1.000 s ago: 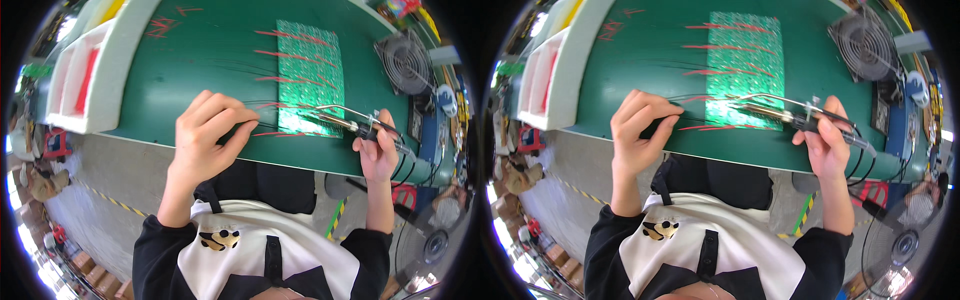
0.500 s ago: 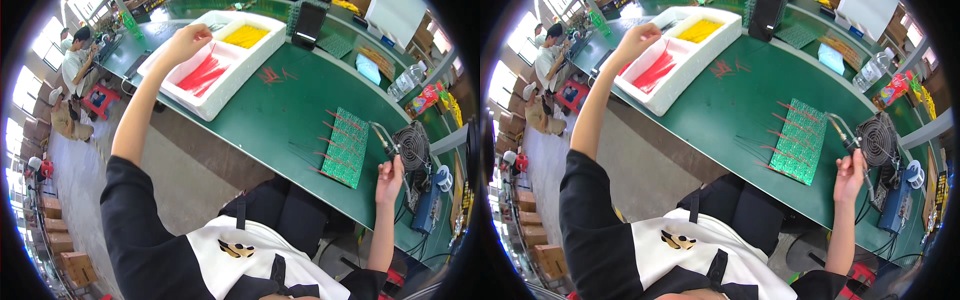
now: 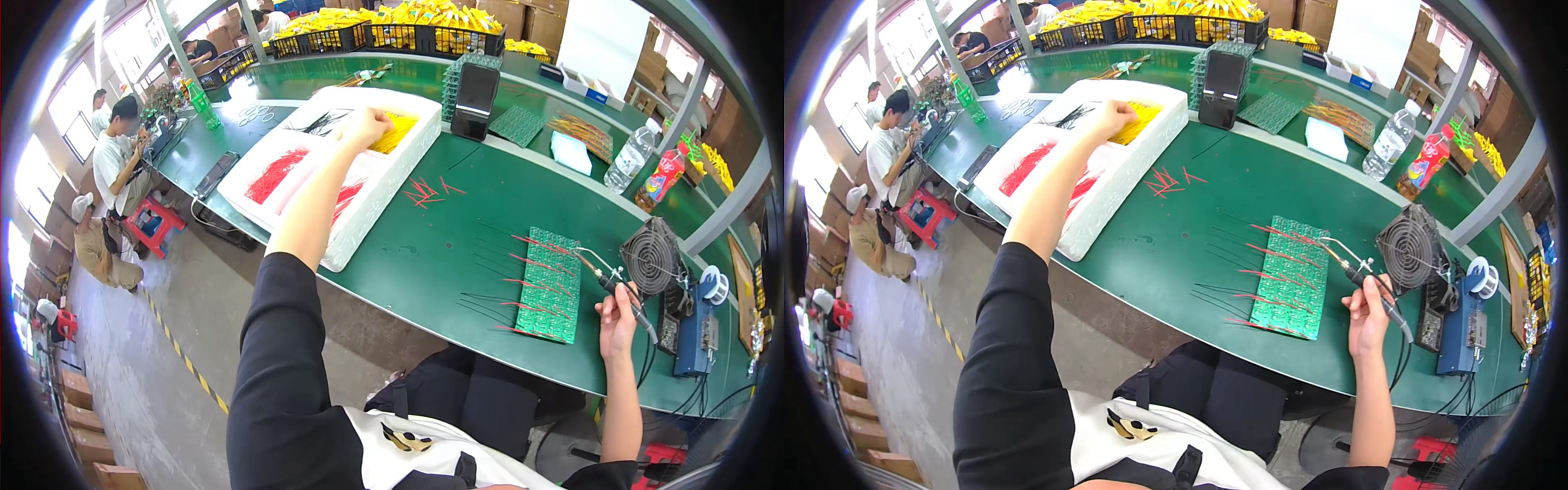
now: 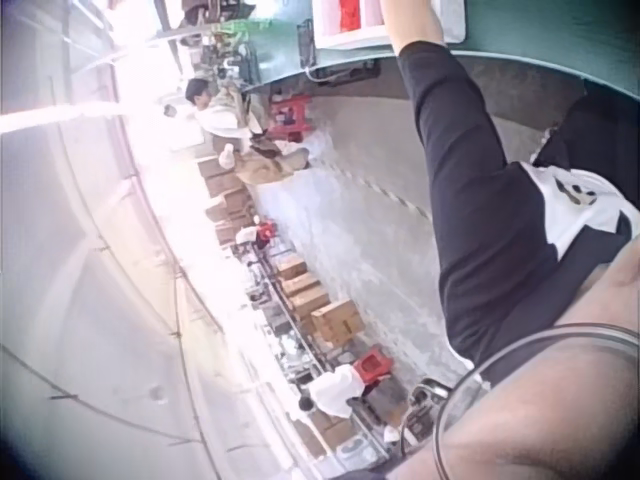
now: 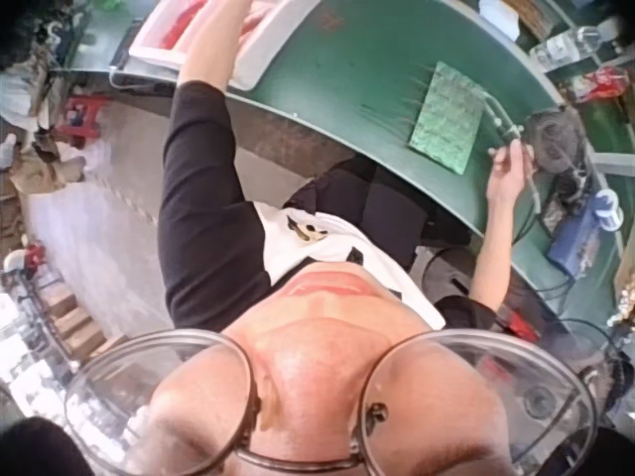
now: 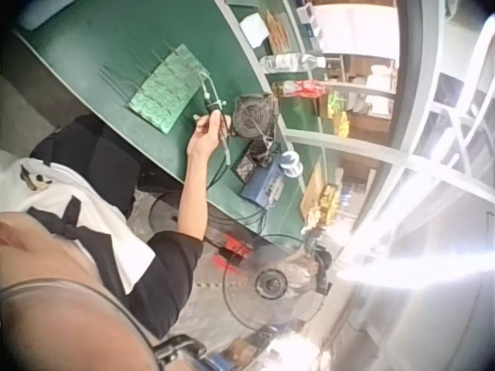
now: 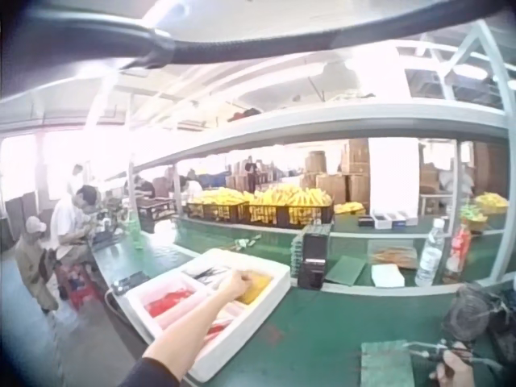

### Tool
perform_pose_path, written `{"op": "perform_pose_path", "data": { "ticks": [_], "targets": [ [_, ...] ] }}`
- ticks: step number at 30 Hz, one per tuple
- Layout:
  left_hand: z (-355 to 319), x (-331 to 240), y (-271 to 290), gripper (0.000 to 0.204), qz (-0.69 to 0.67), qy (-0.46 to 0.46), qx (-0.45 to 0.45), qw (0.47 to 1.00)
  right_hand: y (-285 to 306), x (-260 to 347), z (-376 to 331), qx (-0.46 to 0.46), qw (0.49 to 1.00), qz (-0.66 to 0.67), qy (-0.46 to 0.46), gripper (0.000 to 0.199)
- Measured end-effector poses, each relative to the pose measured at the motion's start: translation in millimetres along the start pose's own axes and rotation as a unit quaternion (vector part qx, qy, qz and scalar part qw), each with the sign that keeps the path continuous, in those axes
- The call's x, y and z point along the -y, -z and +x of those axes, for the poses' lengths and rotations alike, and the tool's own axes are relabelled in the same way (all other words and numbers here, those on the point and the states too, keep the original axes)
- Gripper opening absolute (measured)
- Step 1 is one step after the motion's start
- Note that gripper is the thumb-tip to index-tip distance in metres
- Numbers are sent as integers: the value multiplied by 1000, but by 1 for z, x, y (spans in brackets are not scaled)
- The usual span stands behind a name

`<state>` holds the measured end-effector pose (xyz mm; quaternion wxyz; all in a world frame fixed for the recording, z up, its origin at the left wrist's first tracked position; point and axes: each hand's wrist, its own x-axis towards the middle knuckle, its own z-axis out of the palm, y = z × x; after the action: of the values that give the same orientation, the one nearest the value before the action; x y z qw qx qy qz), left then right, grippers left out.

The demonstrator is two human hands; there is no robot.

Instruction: The person takes wires from a partitioned container and solders them onto a circuit board using a soldering iron.

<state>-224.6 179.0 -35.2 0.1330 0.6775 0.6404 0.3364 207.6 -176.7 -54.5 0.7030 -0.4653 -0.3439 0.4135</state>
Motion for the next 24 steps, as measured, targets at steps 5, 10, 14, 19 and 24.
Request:
{"op": "perform_pose_path", "data": {
  "ticks": [5,10,14,19,24],
  "targets": [
    [12,9,2,10,-203,6,-3,979,9,-1,3,12,1000,-9,-9,6],
    [3,-9,16,13,-306,32,-10,952,0,0,6,-7,1000,-10,-13,15],
    [-1,-8,22,15,-330,44,0,943,2,0,5,1,1000,-11,-14,13],
    [-3,-8,26,18,-331,49,-2,942,1,0,4,0,1000,-13,-15,13],
    [1,-7,21,24,-413,11,30,910,0,2,3,6,1000,-12,-10,14]
  ]
}}
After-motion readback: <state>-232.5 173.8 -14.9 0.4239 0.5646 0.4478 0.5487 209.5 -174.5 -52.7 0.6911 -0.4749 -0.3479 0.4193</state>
